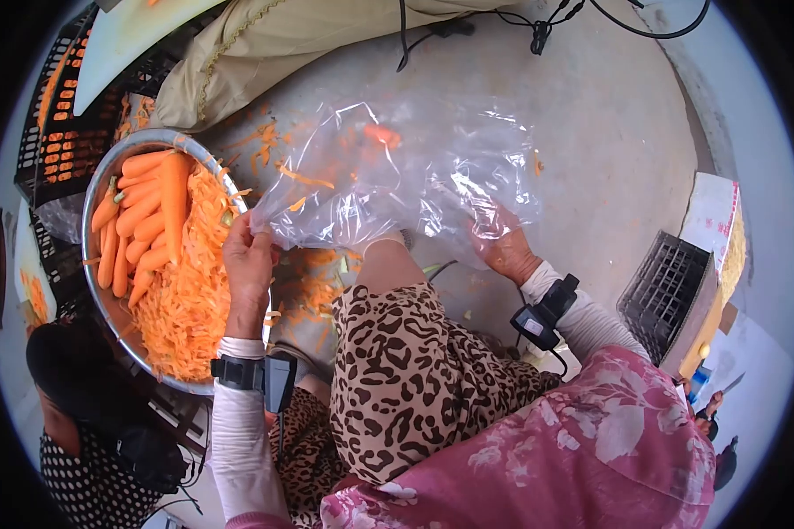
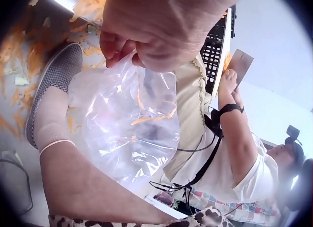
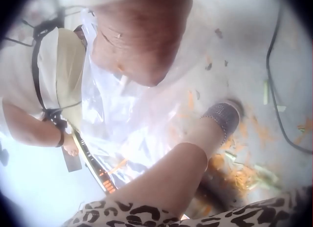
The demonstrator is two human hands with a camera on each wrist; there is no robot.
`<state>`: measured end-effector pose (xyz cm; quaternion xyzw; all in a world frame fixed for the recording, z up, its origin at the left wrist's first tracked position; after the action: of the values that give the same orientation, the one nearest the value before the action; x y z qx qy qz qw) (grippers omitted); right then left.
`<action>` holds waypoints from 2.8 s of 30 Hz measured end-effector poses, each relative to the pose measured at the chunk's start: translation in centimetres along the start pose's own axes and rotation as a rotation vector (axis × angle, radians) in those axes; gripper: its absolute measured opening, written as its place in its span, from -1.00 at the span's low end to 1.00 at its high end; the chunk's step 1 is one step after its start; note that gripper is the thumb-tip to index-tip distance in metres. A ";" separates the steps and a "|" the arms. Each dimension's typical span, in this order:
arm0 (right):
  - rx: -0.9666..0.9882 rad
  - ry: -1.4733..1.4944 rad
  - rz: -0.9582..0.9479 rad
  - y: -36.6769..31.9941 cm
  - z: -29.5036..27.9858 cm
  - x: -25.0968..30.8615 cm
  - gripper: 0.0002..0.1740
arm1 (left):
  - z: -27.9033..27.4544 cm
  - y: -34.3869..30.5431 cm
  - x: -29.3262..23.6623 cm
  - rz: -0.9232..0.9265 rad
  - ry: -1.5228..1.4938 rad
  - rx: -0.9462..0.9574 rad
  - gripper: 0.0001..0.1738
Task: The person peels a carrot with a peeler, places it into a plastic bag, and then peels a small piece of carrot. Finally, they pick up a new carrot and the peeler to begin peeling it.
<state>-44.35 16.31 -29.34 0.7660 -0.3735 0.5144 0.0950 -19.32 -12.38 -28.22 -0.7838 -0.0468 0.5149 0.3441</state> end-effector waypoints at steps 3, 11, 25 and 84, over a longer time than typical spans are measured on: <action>0.171 -0.380 -0.203 -0.4 1.0 1.7 -0.52 | -0.8 -1.3 -4.0 0.561 0.377 -0.308 -0.55; 0.421 -0.783 -0.347 -2.2 3.1 0.3 -0.54 | 8.6 -7.5 -13.1 1.178 0.774 0.191 -0.29; 0.553 -0.868 0.102 -0.6 3.3 -0.4 -0.70 | 11.2 -5.8 -11.6 1.224 0.688 0.203 -0.70; 0.325 -0.144 0.021 -1.6 2.5 4.4 -0.72 | 10.1 -7.9 -12.9 0.757 0.117 0.310 -0.83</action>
<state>-40.61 14.00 -26.28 0.8022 -0.2992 0.5129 -0.0625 -31.57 -6.94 -15.96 -0.7125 0.3424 0.5607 0.2464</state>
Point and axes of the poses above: each hand's wrist, its own y-axis towards the middle knuckle, its own z-axis out of the palm, x = y × z, the point moved 7 cm from there along y, towards the middle knuckle, and after that the axes turned 8 degrees about -x, right-handed, at the moved point
